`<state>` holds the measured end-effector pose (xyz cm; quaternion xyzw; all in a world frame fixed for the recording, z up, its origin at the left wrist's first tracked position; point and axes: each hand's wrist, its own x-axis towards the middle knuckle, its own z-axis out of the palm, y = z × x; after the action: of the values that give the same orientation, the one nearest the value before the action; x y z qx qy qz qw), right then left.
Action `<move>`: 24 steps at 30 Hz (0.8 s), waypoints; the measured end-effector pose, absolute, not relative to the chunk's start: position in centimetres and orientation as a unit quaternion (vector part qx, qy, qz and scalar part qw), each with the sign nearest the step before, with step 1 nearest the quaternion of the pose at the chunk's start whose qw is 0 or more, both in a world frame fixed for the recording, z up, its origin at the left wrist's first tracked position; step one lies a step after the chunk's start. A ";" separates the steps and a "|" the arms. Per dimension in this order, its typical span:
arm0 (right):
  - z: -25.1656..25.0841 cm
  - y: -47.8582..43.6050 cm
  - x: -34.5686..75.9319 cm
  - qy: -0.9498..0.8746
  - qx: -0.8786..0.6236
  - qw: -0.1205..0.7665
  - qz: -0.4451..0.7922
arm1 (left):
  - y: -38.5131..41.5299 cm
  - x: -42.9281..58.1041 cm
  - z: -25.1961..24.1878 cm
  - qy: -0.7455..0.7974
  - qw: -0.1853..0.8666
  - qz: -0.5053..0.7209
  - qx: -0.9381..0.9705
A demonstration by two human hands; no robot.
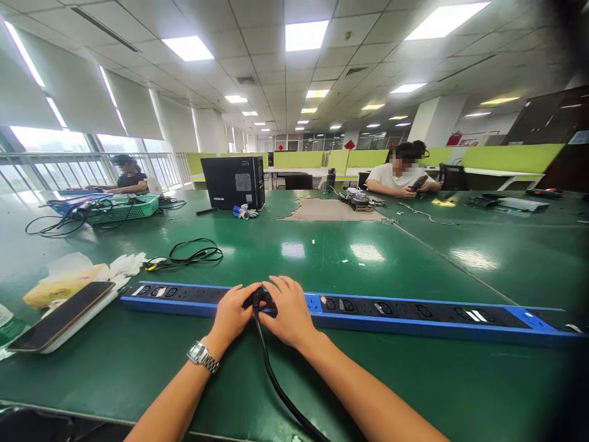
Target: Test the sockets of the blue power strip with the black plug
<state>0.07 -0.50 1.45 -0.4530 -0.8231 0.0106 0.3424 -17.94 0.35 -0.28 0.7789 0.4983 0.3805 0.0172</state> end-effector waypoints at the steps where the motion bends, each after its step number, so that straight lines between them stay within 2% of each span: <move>1: 1.7 -0.4 -0.3 -0.826 -0.449 0.341 0.016 | 0.4 -18.1 -0.3 0.493 0.020 0.374 0.785; 7: 1.2 -0.4 -0.7 -0.832 -0.442 0.335 0.013 | 0.8 -18.5 0.7 0.458 0.064 0.284 0.840; 12: 0.6 -0.4 -1.1 -0.845 -0.415 0.338 0.000 | 0.0 -18.7 0.9 0.441 0.052 0.259 0.858; 17: 2.6 0.1 0.4 -0.786 -0.413 0.460 -0.009 | -0.4 -18.5 0.7 0.456 0.031 0.264 0.849; 19: 3.1 0.2 2.8 -0.760 -0.433 0.484 -0.005 | -0.3 -18.4 0.7 0.462 0.029 0.252 0.850; 24: 1.4 -0.4 9.1 -0.777 -0.481 0.404 0.021 | -0.4 -17.9 0.9 0.489 0.020 0.241 0.838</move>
<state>9.09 -0.43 1.35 -0.4812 -0.7775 0.0210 0.4044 -17.87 -0.40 0.91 0.8380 0.4891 0.2411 0.0199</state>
